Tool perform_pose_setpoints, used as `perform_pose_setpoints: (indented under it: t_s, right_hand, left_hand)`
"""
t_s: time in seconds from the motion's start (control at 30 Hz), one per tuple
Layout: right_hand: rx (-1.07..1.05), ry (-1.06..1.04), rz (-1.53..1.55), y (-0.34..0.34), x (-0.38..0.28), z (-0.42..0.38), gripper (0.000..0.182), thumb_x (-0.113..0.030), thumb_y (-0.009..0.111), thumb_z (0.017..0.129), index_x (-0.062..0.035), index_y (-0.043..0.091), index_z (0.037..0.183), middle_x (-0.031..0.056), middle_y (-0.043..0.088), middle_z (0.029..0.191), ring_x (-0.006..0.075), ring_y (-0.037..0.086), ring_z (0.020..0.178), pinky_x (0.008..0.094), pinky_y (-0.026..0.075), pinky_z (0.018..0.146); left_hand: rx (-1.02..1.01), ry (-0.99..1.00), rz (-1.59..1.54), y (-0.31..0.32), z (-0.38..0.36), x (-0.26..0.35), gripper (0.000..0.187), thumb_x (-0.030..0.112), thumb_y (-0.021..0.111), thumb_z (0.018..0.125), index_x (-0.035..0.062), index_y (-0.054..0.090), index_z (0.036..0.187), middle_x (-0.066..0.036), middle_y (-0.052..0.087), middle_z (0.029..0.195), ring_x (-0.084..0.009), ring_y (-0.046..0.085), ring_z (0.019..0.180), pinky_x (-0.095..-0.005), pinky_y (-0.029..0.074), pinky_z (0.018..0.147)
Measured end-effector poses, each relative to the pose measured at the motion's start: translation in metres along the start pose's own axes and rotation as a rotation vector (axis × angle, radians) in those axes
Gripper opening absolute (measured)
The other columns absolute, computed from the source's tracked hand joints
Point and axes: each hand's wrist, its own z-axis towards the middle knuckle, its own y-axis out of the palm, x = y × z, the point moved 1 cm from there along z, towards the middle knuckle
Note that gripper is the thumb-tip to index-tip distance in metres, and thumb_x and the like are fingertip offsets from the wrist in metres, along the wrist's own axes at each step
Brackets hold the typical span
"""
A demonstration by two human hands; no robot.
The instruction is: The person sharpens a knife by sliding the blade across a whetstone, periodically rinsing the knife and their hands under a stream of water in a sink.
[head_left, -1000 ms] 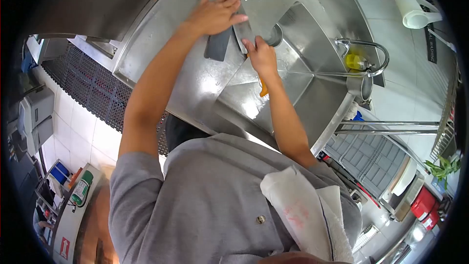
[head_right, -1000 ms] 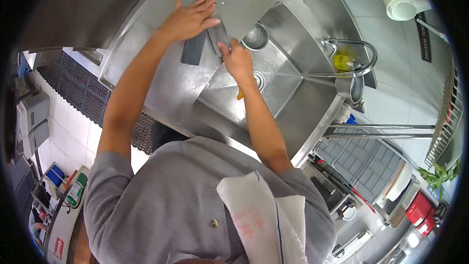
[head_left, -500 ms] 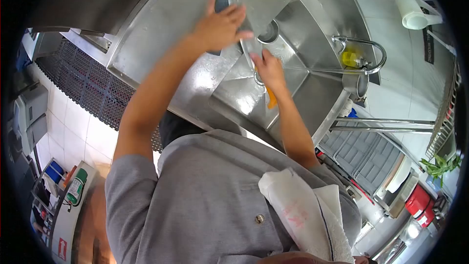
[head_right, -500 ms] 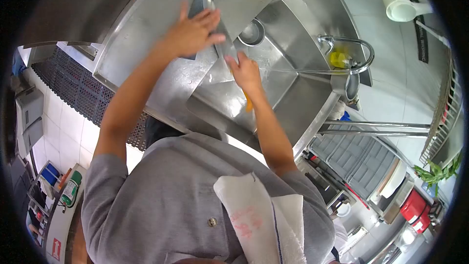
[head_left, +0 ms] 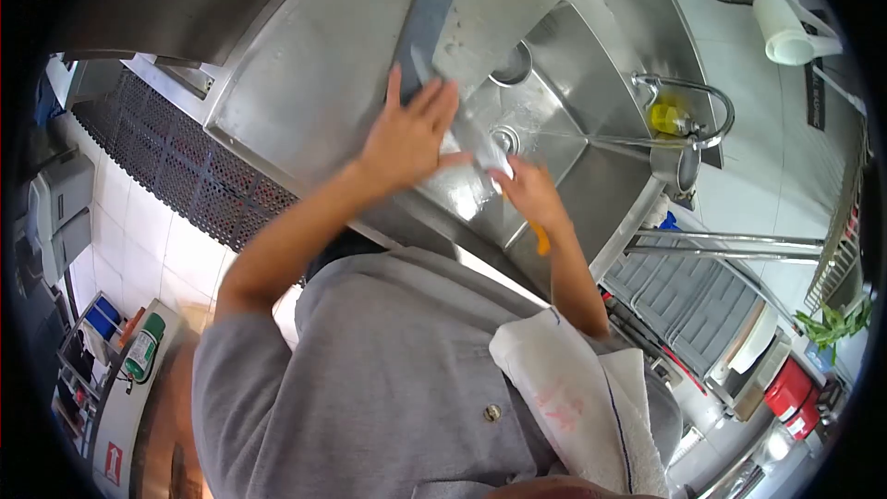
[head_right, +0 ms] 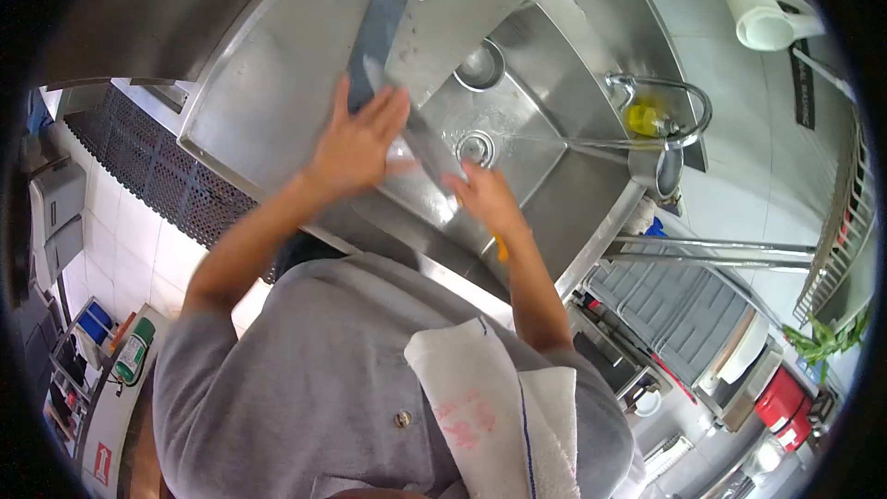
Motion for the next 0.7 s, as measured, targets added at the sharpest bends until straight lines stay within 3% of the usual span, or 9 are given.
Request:
perform_pose_setpoints:
  t_s: [0.13, 0.23, 0.33, 0.4, 0.53, 0.6, 0.7]
  right_hand:
    - [-0.034, 0.185, -0.035, 0.001, -0.012, 0.015, 0.037, -0.036, 0.065, 0.092, 0.0000, 0.057, 0.086, 0.0225, 0.063, 0.072, 0.0432, 0.063, 0.068, 0.0468, 0.047, 0.060]
    - [0.130, 0.236, -0.056, 0.001, -0.029, 0.047, 0.037, -0.035, 0.067, 0.091, 0.0000, 0.058, 0.088, 0.0221, 0.063, 0.071, 0.0415, 0.063, 0.067, 0.0456, 0.047, 0.061]
    - [0.026, 0.156, -0.072, -0.010, -0.019, 0.016, 0.037, -0.035, 0.066, 0.092, 0.0004, 0.057, 0.086, 0.0231, 0.063, 0.072, 0.0418, 0.062, 0.067, 0.0453, 0.047, 0.062]
    - [-0.113, 0.160, 0.125, -0.018, -0.025, -0.001, 0.038, -0.035, 0.066, 0.092, 0.0009, 0.055, 0.084, 0.0236, 0.062, 0.071, 0.0446, 0.060, 0.068, 0.0457, 0.047, 0.062]
    - [0.098, 0.248, 0.021, -0.003, -0.034, 0.039, 0.039, -0.035, 0.066, 0.092, 0.0014, 0.055, 0.086, 0.0245, 0.061, 0.071, 0.0438, 0.060, 0.066, 0.0455, 0.047, 0.062]
    - [0.124, 0.224, 0.001, 0.006, -0.025, 0.048, 0.040, -0.037, 0.067, 0.091, 0.0016, 0.056, 0.087, 0.0241, 0.062, 0.072, 0.0437, 0.062, 0.067, 0.0453, 0.047, 0.062]
    - [-0.039, 0.175, 0.030, -0.005, -0.013, -0.005, 0.039, -0.037, 0.067, 0.091, 0.0007, 0.057, 0.088, 0.0228, 0.064, 0.072, 0.0416, 0.065, 0.069, 0.0440, 0.049, 0.061]
  left_hand:
    - [-0.103, -0.065, -0.043, 0.003, 0.022, -0.012, 0.071, 0.057, 0.045, 0.095, -0.0001, 0.052, 0.136, -0.006, 0.046, 0.148, -0.0204, 0.043, 0.137, -0.0699, 0.017, 0.110]
    - [0.035, 0.048, -0.074, 0.020, 0.062, -0.058, 0.072, 0.059, 0.047, 0.092, 0.0017, 0.053, 0.135, -0.009, 0.047, 0.148, -0.0219, 0.043, 0.138, -0.0694, 0.016, 0.111]
    - [-0.034, 0.016, -0.074, 0.000, 0.013, -0.016, 0.071, 0.058, 0.048, 0.093, 0.0008, 0.054, 0.134, -0.009, 0.047, 0.148, -0.0223, 0.044, 0.137, -0.0697, 0.017, 0.110]
    - [-0.051, -0.012, -0.135, -0.008, 0.004, -0.010, 0.070, 0.058, 0.049, 0.092, 0.0005, 0.056, 0.132, -0.009, 0.046, 0.149, -0.0229, 0.044, 0.137, -0.0700, 0.017, 0.110]
    - [0.045, 0.020, -0.109, 0.021, 0.044, -0.042, 0.076, 0.060, 0.051, 0.090, -0.0005, 0.051, 0.136, -0.012, 0.044, 0.149, -0.0249, 0.044, 0.137, -0.0704, 0.016, 0.109]
    - [0.110, 0.103, -0.010, 0.023, 0.052, -0.053, 0.081, 0.066, 0.044, 0.089, -0.0003, 0.054, 0.134, -0.011, 0.050, 0.144, -0.0245, 0.047, 0.133, -0.0713, 0.018, 0.109]
    - [-0.037, 0.007, -0.082, 0.001, -0.004, -0.005, 0.083, 0.068, 0.045, 0.088, 0.0008, 0.053, 0.136, -0.010, 0.049, 0.146, -0.0239, 0.046, 0.134, -0.0711, 0.018, 0.109]
